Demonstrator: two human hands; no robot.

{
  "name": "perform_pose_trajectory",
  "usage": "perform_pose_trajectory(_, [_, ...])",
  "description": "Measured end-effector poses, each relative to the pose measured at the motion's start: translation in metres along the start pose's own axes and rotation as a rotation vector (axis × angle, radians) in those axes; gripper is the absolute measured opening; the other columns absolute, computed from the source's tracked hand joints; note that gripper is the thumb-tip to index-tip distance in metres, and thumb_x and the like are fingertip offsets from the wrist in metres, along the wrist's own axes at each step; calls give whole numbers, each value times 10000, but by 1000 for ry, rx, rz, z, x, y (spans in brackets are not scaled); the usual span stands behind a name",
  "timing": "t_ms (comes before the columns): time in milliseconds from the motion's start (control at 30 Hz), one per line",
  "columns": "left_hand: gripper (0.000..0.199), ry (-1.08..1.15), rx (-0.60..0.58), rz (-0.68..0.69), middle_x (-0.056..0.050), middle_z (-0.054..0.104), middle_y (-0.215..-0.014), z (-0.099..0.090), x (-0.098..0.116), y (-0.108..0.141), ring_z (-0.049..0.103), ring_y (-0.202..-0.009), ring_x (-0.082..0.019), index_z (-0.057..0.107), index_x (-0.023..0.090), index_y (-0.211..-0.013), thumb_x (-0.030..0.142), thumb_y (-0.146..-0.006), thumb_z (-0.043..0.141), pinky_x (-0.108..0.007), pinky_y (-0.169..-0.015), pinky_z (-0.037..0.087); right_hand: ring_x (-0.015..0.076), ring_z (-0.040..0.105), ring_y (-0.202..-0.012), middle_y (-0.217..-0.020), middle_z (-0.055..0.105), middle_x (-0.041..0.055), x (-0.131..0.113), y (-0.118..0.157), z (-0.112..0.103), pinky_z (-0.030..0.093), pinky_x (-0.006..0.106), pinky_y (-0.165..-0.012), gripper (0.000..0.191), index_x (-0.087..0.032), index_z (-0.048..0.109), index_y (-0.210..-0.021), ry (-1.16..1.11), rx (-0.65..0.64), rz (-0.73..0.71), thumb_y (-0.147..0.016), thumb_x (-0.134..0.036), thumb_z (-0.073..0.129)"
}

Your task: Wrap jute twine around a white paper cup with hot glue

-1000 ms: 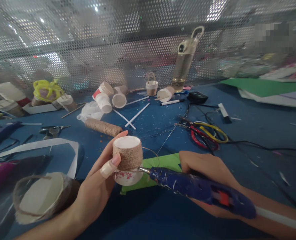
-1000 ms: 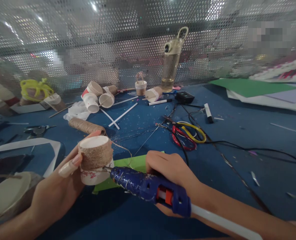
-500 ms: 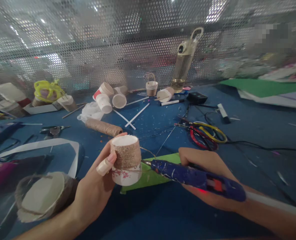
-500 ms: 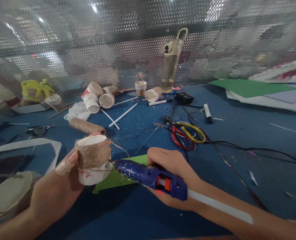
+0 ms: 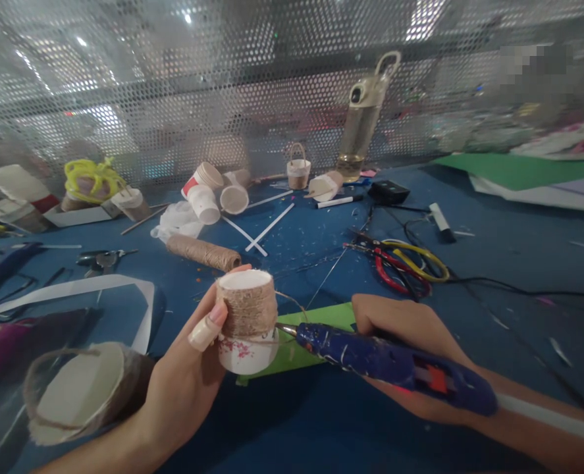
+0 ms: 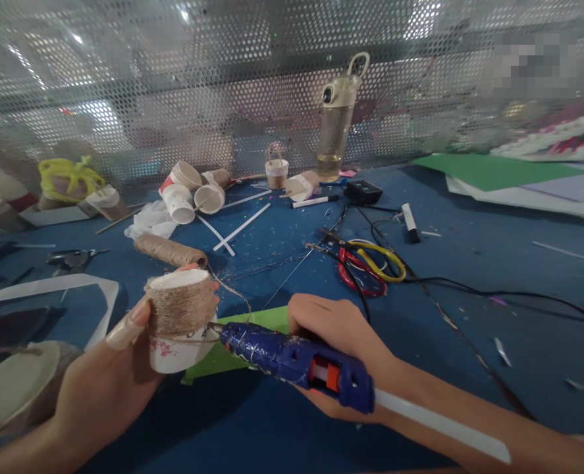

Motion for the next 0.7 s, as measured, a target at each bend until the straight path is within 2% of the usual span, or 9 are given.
perform_pose_trajectory(200, [492,-24,16,3,-4,647,-1351,3,0,0,474,-1358,-277,569,307,-1387,413,-909,608,-381,-1096,430,90,321,-541,-661,400,-59,1,1,-2,239,256,-505,277,-231,334,-708,21,-27,0,-703,-134,594])
perform_pose_trajectory(367, [497,-30,66,-4,2,645,-1360,2,0,0,461,-1372,-292,603,309,-1356,440,-878,644,-400,-1109,419,92,329,-546,-654,398,-59,1,1,-1,247,252,-515,273,-231,334,-710,17,-25,-17,-710,-119,583])
perform_pose_trajectory(533, [489,-34,51,-7,16,649,-1358,1,-1,2,443,-1390,-261,611,309,-1345,440,-876,651,-345,-1105,415,92,322,-547,-660,395,-61,1,1,-2,239,253,-512,274,-232,333,-719,42,-23,-30,-706,-131,588])
perform_pose_trajectory(700, [491,-56,92,-7,4,668,-1332,4,1,1,504,-1341,-271,617,304,-1339,445,-871,651,-361,-1073,450,88,323,-549,-662,388,-64,0,1,-2,242,247,-513,273,-229,332,-727,44,-41,-49,-693,-131,584])
Point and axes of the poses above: each hand's wrist, its own y-axis away from the middle knuckle, its own z-axis out of the palm, x = y × z, the point moved 2 cm from there along -y, towards the middle knuckle
